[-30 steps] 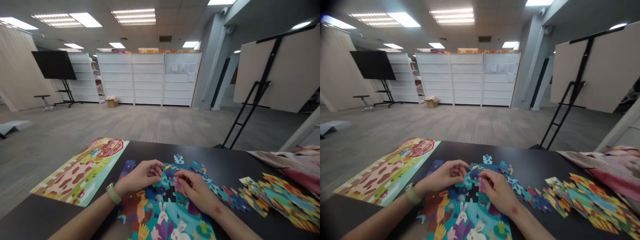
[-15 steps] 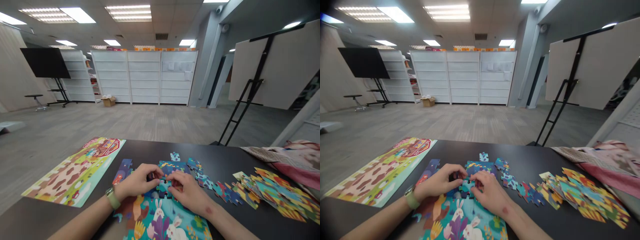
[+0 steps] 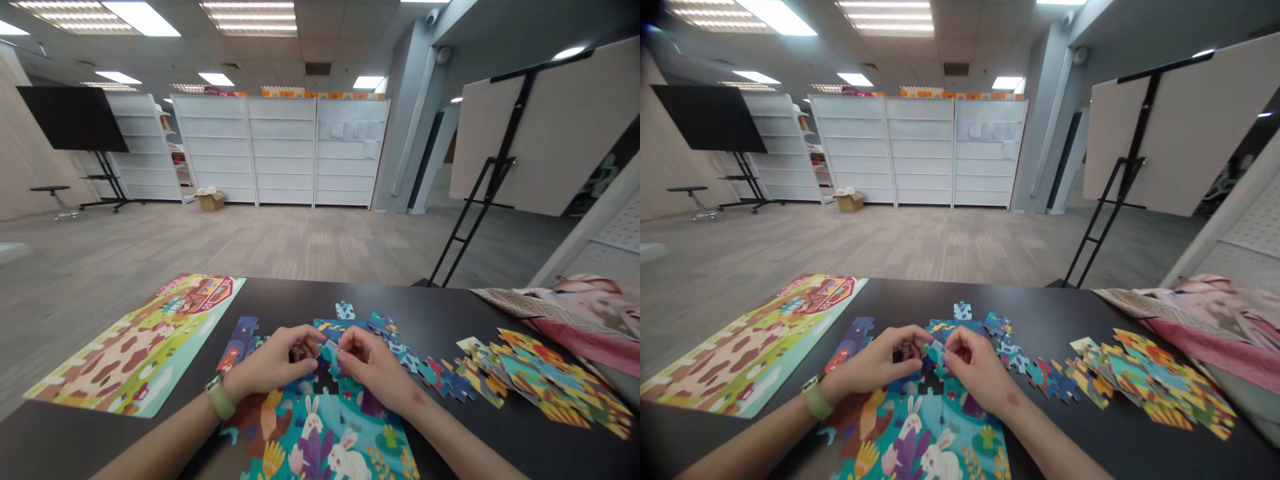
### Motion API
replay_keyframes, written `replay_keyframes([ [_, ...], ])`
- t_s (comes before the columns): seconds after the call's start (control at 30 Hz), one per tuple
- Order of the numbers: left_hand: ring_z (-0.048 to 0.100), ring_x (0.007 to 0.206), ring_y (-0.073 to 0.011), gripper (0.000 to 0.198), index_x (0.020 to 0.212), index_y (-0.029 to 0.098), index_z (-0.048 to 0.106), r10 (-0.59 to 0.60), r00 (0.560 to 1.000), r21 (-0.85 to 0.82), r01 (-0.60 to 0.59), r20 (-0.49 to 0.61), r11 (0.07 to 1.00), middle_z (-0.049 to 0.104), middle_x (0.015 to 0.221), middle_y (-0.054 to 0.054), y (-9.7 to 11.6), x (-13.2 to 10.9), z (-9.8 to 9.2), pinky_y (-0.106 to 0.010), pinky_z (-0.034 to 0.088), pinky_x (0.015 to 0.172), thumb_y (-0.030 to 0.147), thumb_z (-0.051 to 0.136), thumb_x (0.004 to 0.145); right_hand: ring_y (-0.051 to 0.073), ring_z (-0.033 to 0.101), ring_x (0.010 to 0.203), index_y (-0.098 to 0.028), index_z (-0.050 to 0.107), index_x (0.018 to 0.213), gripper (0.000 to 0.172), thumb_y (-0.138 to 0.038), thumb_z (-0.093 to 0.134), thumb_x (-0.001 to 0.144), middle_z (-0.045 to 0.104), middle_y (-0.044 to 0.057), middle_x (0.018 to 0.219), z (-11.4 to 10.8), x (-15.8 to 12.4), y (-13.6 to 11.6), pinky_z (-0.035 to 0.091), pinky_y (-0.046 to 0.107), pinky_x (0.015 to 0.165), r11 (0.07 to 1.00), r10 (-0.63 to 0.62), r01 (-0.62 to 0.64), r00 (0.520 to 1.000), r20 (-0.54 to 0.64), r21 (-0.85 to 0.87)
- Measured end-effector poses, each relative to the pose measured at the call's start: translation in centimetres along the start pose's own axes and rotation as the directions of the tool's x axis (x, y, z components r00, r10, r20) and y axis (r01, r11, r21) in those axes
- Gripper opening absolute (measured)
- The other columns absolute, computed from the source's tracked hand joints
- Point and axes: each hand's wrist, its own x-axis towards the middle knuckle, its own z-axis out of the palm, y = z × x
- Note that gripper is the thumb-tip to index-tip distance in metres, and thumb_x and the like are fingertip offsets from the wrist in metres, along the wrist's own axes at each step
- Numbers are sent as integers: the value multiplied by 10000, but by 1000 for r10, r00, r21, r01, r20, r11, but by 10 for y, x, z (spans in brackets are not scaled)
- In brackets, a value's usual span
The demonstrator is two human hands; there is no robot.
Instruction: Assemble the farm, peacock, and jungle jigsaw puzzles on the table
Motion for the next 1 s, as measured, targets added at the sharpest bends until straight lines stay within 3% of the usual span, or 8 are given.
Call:
replay_keyframes([
  [0.1, 623, 730, -149, 249, 1122, 169, 662, -38, 999, -51, 36, -37, 998, 701, 866, -18, -3, 2, 3, -243, 483, 687, 242, 660, 884, 137, 530, 617, -187, 652, 1184, 320, -259, 507, 909, 604, -24, 744, -1, -1, -2, 415, 254, 593, 997, -43, 43, 999, 14, -59],
  [0.17, 625, 726, -148, 220, 1096, 164, 671, -59, 996, -66, 55, -72, 996, 702, 849, -17, -4, 3, 5, -237, 475, 673, 235, 645, 890, 141, 526, 614, -208, 670, 1218, 349, -242, 509, 910, 623, -23, 742, 0, -3, -3, 407, 262, 608, 980, -56, 65, 997, 52, -189],
  [0.27, 626, 723, -145, 152, 1013, 166, 696, -33, 995, 71, 40, -93, 997, 706, 826, -11, -5, 3, 5, -228, 466, 669, 181, 625, 880, 147, 539, 602, -208, 693, 1169, 311, -230, 564, 887, 617, -32, 706, 4, -5, -3, 405, 268, 613, 954, -15, 42, 996, 90, -297],
  [0.4, 625, 802, -167, 139, 880, 189, 723, 62, 996, 317, -40, -60, 948, 701, 849, -10, -4, 1, 4, -258, 452, 765, 93, 647, 812, 197, 611, 787, -192, 700, 1086, 268, -204, 657, 821, 671, 18, 861, 12, -7, -1, 455, 312, 747, 921, 1, 17, 999, 45, -390],
  [0.57, 597, 871, -185, 146, 853, 206, 712, 94, 995, 382, -79, -22, 921, 670, 867, 0, -3, 1, 4, -269, 435, 788, 91, 720, 764, 231, 591, 933, -205, 705, 909, 136, -212, 736, 777, 641, 35, 962, 19, -6, -2, 457, 358, 857, 875, 25, -31, 1000, -19, -484],
  [0.67, 591, 912, -192, 150, 838, 215, 714, 97, 995, 422, -96, 18, 902, 660, 940, -3, -1, 1, 4, -270, 449, 814, 136, 779, 729, 223, 589, 960, -221, 725, 902, 125, -225, 773, 787, 638, 24, 980, 18, -6, -2, 447, 352, 871, 863, 12, -22, 1000, -23, -506],
  [0.87, 577, 930, -214, 223, 888, 224, 690, 90, 993, 464, -114, 74, 878, 646, 967, -6, 5, -4, 5, -302, 454, 845, 213, 827, 713, 214, 588, 987, -290, 792, 881, 70, -336, 813, 832, 670, 7, 976, 17, -9, -1, 429, 345, 869, 800, -61, 59, 998, 18, -597],
  [1.0, 561, 999, -237, 233, 1021, 261, 677, 105, 989, 503, -144, 105, 852, 617, 1076, -20, 7, -6, 8, -354, 433, 896, 243, 766, 806, 204, 600, 997, -288, 797, 921, 70, -320, 738, 902, 692, 13, 979, 14, -8, 2, 457, 315, 893, 792, -132, 141, 990, 59, -594],
])
